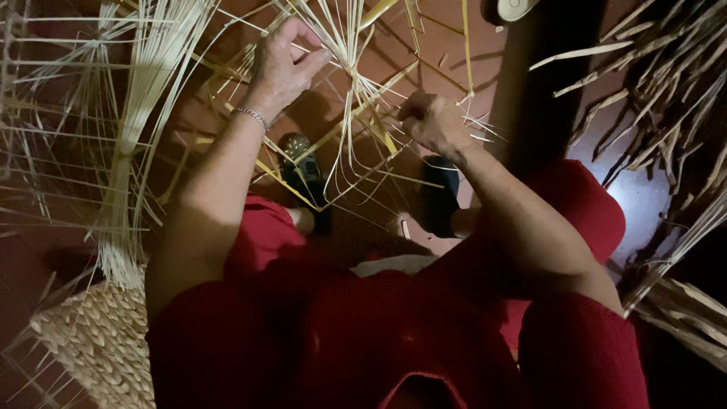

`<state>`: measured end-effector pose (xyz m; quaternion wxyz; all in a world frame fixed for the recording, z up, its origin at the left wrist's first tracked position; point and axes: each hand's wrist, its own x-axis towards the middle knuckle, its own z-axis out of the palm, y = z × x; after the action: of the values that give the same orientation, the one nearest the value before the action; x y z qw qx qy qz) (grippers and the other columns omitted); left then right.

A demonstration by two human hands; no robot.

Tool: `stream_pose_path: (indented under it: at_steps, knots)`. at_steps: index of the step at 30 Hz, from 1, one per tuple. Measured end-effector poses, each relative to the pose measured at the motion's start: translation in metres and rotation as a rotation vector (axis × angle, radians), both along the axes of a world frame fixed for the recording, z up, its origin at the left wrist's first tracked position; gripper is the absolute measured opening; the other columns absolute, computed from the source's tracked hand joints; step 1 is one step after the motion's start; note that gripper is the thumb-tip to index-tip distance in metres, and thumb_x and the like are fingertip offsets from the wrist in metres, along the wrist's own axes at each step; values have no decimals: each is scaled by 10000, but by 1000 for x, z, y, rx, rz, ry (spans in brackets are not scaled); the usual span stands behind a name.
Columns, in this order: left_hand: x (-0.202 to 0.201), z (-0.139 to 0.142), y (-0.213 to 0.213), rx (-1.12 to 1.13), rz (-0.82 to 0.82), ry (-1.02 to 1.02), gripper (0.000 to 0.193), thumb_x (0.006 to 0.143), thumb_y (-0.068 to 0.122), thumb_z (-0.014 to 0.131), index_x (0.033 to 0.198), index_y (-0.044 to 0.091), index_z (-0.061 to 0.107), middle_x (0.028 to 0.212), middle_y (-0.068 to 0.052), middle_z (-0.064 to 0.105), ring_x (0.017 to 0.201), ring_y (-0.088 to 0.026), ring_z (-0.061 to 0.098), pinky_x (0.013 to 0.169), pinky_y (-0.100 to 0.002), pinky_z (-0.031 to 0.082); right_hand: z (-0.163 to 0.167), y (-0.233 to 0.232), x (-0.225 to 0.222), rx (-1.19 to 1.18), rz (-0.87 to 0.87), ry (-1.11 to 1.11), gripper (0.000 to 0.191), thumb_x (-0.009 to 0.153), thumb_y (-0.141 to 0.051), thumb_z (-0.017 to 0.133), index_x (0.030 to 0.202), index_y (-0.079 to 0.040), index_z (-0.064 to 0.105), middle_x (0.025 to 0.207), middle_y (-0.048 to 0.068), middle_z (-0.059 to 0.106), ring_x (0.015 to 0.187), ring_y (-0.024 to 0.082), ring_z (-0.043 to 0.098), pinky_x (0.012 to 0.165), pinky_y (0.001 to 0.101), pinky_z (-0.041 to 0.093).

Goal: The person sits on the floor and weaves thin palm-leaf strips radially onto a rectangular bamboo frame, folding and threading the strips around the frame bars by hand to build a woven panel. Bundles of dried palm strips and a pair of scissors lie on the floor beside them.

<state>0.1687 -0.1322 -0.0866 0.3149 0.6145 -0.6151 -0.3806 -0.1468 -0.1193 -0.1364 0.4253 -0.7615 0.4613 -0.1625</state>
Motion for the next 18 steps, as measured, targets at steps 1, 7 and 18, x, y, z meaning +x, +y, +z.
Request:
stream_pose_path:
  at_steps: [1,7,18]
  knots:
    - [0,-1,0,12,8,1,227,986,144,763,1090,76,573,699,-66,738,545,-118,665,529,-264,497,-2,0,0,-26,-2,1,168,856,-69,679,993,-89,775,990,127,773,872,275,748,816,389,586]
    - [3,-5,-1,-125,-68,-14,234,1012,133,780,1112,65,580,783,-64,769,642,-106,728,606,-260,550,-4,-4,5,-10,-4,31,231,776,-72,714,996,-97,781,960,145,756,888,306,729,781,405,570]
    - [1,0,0,-18,-9,-64,247,978,172,780,1103,73,592,717,-76,753,571,-133,682,590,-283,516,1,-5,1,18,-25,31,170,838,-106,690,981,-91,781,968,128,766,874,296,741,798,394,573]
